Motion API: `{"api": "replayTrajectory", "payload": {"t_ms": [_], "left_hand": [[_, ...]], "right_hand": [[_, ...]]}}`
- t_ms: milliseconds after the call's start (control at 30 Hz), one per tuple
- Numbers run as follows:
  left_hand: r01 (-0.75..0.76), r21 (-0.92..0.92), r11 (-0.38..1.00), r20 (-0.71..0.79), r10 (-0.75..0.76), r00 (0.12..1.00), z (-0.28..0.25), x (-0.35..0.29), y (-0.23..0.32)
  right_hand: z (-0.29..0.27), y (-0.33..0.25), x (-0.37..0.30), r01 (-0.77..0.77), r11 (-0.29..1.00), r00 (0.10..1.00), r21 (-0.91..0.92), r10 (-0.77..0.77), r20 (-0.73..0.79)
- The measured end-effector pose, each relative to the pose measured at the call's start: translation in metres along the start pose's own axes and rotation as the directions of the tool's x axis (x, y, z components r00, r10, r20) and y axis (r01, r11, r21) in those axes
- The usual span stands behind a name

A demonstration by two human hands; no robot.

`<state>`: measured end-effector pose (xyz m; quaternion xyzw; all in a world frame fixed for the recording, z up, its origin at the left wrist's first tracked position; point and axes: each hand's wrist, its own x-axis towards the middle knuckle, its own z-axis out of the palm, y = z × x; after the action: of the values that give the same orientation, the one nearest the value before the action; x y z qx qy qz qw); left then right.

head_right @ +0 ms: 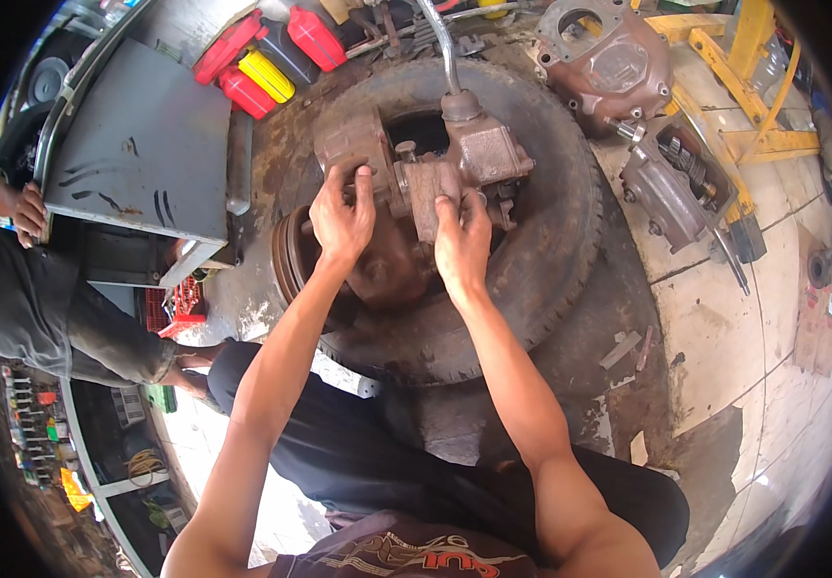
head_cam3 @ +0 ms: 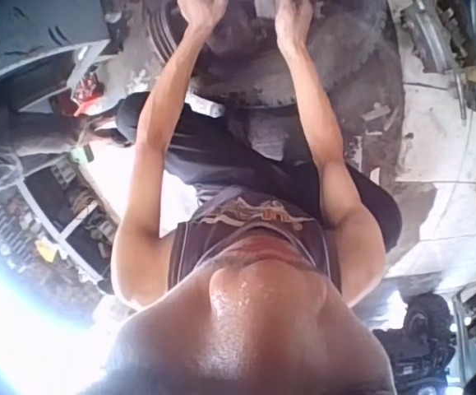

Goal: The person uses both hands to manipulate and assemble a mechanical component, likely a brake caliper, resting on a tire. They repeatedly adjust and press parts of the assembly together.

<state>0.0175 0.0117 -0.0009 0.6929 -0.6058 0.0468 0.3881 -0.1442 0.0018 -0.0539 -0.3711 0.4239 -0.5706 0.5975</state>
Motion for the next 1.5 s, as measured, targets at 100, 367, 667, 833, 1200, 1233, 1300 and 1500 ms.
{"api": "replayTrajectory", "payload": {"t_ms": [100,367,667,833,1200,1233,1300,1500], "left_hand": [[0.009,-0.055,0.998,0.036,-0.007,0.999,-0.002,0.001,0.001],[0.394,-0.563,0.726,0.418,-0.161,0.894,-0.027,0.006,0.034],[0.410,-0.481,0.775,0.456,-0.178,0.872,-0.040,0.010,0.029],[0.391,-0.444,0.806,0.446,-0.180,0.877,-0.039,0.005,0.024],[0.433,-0.379,0.818,0.729,-0.025,0.685,-0.051,0.003,0.039],[0.418,-0.422,0.804,0.721,0.018,0.692,-0.052,0.002,0.036],[0.687,-0.409,0.601,0.804,-0.118,0.582,-0.052,0.006,0.033],[0.733,-0.360,0.578,0.860,-0.099,0.500,-0.055,0.011,0.037]], "right_hand": [[-0.004,-0.007,0.009,-0.157,0.899,0.986,0.408,0.119,0.116],[-0.017,-0.034,0.014,-0.413,0.792,0.884,0.449,0.230,0.407],[-0.028,-0.056,0.012,-0.255,0.962,0.832,0.096,0.168,0.529],[-0.038,-0.068,0.016,-0.165,0.984,0.843,0.061,0.109,0.527],[-0.034,-0.067,0.015,-0.238,0.865,0.924,0.442,0.062,0.378],[-0.034,-0.067,0.015,-0.229,0.889,0.928,0.397,0.075,0.366],[-0.034,-0.069,0.014,-0.206,0.923,0.924,0.326,0.074,0.375],[-0.035,-0.073,0.010,-0.169,0.949,0.920,0.265,0.056,0.389]]}}
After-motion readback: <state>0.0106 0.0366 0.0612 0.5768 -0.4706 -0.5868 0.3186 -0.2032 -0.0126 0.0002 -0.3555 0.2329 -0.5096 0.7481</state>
